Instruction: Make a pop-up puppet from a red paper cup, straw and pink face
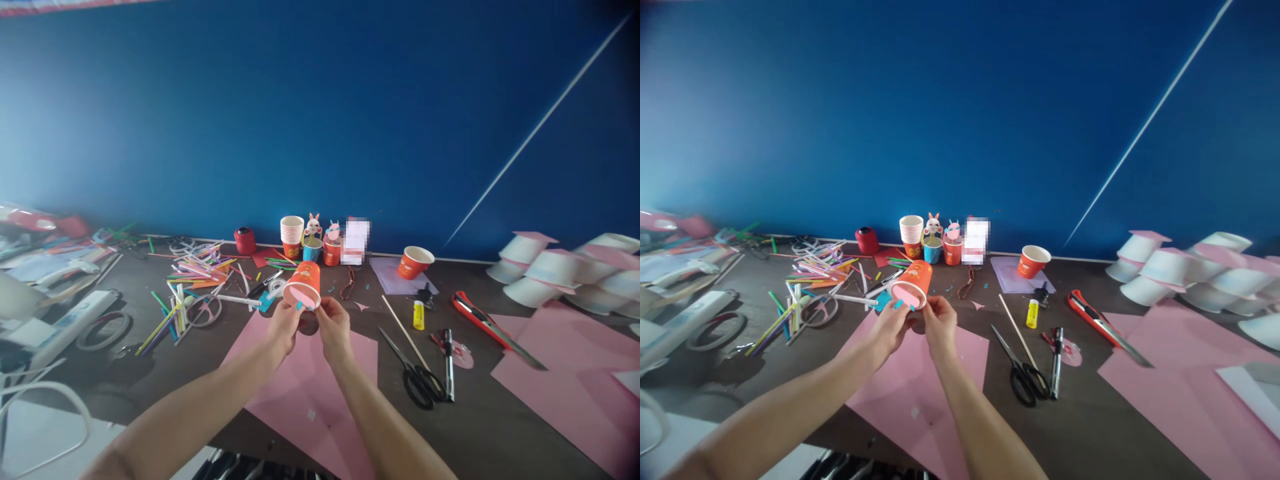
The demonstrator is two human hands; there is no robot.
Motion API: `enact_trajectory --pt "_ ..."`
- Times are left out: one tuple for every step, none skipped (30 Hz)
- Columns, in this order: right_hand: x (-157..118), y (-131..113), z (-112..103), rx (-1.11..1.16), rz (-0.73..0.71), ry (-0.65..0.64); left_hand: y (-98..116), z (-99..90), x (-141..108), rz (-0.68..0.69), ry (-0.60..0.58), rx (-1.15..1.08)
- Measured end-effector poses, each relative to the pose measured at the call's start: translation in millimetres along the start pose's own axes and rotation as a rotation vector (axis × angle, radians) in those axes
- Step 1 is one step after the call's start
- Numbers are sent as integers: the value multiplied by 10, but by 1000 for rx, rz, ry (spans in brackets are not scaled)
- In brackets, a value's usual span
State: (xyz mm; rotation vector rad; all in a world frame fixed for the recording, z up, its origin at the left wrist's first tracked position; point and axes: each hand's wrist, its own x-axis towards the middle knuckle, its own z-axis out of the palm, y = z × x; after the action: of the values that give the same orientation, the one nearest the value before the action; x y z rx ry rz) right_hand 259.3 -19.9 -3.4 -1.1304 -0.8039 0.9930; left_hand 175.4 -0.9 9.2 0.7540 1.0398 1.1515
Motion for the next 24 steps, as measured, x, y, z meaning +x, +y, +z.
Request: enact_trajectory --pt "3 -1 -3 -7 -2 9 -11 7 3 5 4 -18" --pt "4 -2 -4 -7 -2 15 -18 11 2 6 -1 -36" --pt "4 -5 -4 2 0 12 -21 14 -2 7 -9 -52" --pt "1 -8 -2 19 4 5 -21 14 -7 4 -16 -67" --pt "-3 -13 1 39 7 -6 -19 12 -13 -2 -18 -83" --pt "-10 -19 4 55 6 -14 -15 11 -20 -4 -20 -101" --pt "-18 -25 8 64 3 -19 -8 10 -27 -4 -20 -121" --pt "-26 -32 12 65 2 -21 0 11 -35 0 -19 -140" --pt "-33 -37 15 60 6 -22 10 15 -43 5 -17 -154" --pt "-39 -43 17 50 15 -22 22 20 -51 11 -16 -163" --pt "-44 -47 18 38 25 -24 36 27 -58 15 -15 -163" --pt "-47 -52 17 25 33 -25 49 35 -63 17 -13 -161" --pt "-48 -56 16 9 35 -26 61 43 -65 16 -9 -158" --pt "-48 -61 13 -11 29 -28 71 49 -64 16 -4 -155" --pt "-47 -66 11 -32 20 -32 80 52 -60 17 -1 -150" --pt "-45 -71 8 -51 10 -38 85 52 -53 18 -3 -143" --pt "-44 -76 5 -67 2 -46 87 49 -42 18 -11 -133" --pt "-43 -80 3 -75 -4 -56 87 42 -30 18 -22 -124" --pt "-43 -83 1 -74 -6 -66 85 33 -17 15 -31 -117" --pt "-43 -84 0 -66 -8 -73 81 21 -4 11 -35 -114" --pt "-44 -85 -1 -56 -11 -80 75 8 9 7 -36 -113" --pt "-46 -84 -1 -46 -16 -88 69 -5 22 3 -31 -115" --pt "-48 -84 -2 -39 -25 -96 62 -17 33 1 -23 -117" --pt "-49 -83 -3 -36 -32 -107 55 -29 43 3 -19 -119"
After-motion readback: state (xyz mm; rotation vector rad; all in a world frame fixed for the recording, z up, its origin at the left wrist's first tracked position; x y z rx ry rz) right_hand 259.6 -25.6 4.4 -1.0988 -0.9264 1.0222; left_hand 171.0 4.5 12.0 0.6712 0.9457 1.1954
